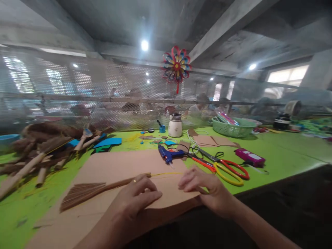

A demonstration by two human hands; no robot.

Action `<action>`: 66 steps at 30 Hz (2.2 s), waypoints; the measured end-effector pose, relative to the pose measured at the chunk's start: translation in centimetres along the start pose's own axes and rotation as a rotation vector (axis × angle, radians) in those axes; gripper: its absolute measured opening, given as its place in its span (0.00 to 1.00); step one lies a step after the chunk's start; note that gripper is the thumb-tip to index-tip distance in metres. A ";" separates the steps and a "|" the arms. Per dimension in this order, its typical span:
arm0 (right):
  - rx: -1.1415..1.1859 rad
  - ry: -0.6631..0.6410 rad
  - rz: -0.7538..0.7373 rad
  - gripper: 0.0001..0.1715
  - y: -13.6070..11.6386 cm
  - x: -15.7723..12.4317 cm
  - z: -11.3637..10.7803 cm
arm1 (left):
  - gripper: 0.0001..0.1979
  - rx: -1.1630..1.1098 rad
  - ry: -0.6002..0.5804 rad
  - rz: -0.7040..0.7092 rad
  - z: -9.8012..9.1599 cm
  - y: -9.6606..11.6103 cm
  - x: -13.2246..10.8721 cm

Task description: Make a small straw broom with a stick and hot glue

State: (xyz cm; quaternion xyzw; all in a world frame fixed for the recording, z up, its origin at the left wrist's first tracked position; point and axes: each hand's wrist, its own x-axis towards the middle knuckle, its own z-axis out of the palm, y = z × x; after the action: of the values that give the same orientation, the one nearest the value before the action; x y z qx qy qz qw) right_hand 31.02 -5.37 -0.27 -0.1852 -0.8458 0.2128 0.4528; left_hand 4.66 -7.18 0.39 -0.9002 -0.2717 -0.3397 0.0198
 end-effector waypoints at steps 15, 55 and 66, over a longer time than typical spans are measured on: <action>-0.094 -0.127 0.138 0.14 0.8 -3.9 -0.5 | 0.07 0.154 -0.203 -0.267 1.1 4.7 -2.2; -0.246 -0.072 -0.058 0.20 -0.2 -5.2 1.7 | 0.46 0.133 -0.816 -0.403 -2.0 1.3 6.0; -0.662 -0.203 0.113 0.11 -3.4 -2.8 3.5 | 0.44 0.103 -0.664 -0.447 -1.6 0.8 4.7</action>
State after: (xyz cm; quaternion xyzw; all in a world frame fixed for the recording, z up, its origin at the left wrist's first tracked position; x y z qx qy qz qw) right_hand 29.10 -10.34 -2.19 -0.3463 -0.8980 -0.0309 0.2695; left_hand 6.96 -5.97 4.66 -0.8775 -0.4692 -0.0122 -0.0984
